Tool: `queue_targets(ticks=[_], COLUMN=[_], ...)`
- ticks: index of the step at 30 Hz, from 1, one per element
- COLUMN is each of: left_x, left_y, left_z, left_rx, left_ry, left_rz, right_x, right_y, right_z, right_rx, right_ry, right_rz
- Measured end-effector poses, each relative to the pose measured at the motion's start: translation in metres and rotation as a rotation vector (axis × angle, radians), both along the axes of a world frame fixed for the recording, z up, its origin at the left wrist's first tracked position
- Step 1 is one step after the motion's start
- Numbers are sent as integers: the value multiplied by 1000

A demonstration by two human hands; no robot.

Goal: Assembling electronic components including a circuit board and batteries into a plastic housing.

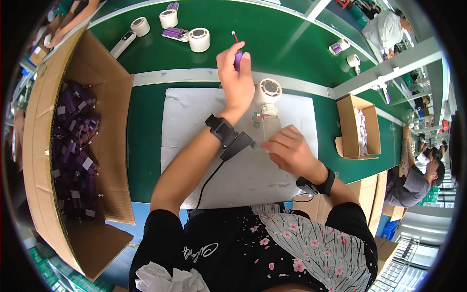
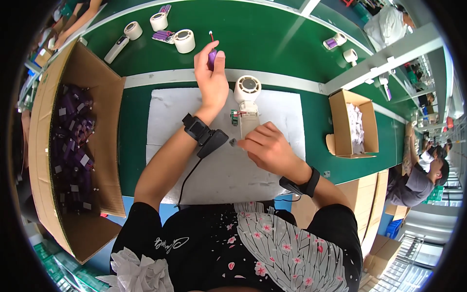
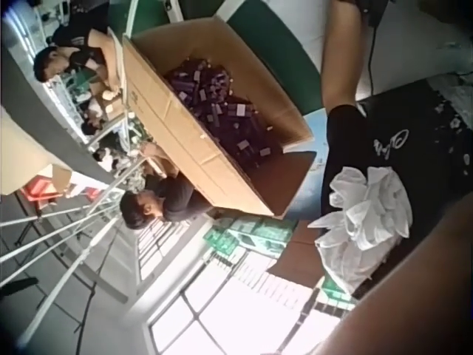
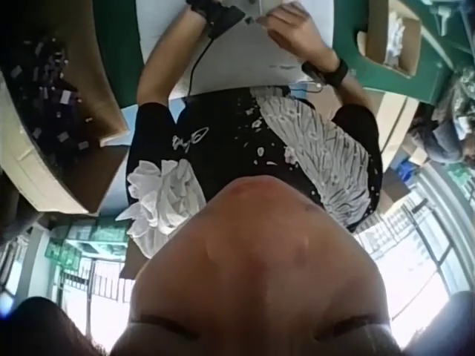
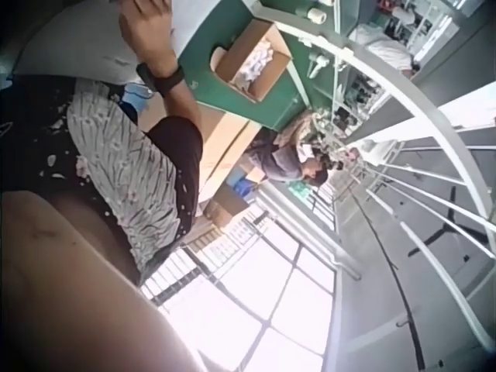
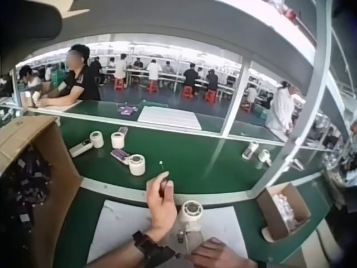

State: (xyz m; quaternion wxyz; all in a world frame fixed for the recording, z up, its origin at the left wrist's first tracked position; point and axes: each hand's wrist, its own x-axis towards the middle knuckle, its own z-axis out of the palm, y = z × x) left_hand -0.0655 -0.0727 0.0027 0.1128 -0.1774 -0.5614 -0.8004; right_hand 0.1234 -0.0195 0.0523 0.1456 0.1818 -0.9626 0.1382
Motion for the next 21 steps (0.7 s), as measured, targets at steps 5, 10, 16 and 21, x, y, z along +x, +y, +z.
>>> queue_targets(ticks=[5, 10, 16, 21], left_x=[17, 49, 64, 40], left_y=[-10, -34, -44, -77], left_z=[26, 52, 41, 5], left_rx=[100, -144, -359, -607], left_ry=[66, 348, 625, 314], left_rz=[-245, -406, -388, -563], right_x=[12, -22, -30, -21], right_y=[6, 5, 19, 31], right_z=[3, 13, -13, -22], right_rx=[-283, -1025, -1193, -820], right_ry=[-142, 167, -38, -281], right_rz=[-121, -377, -412, -586])
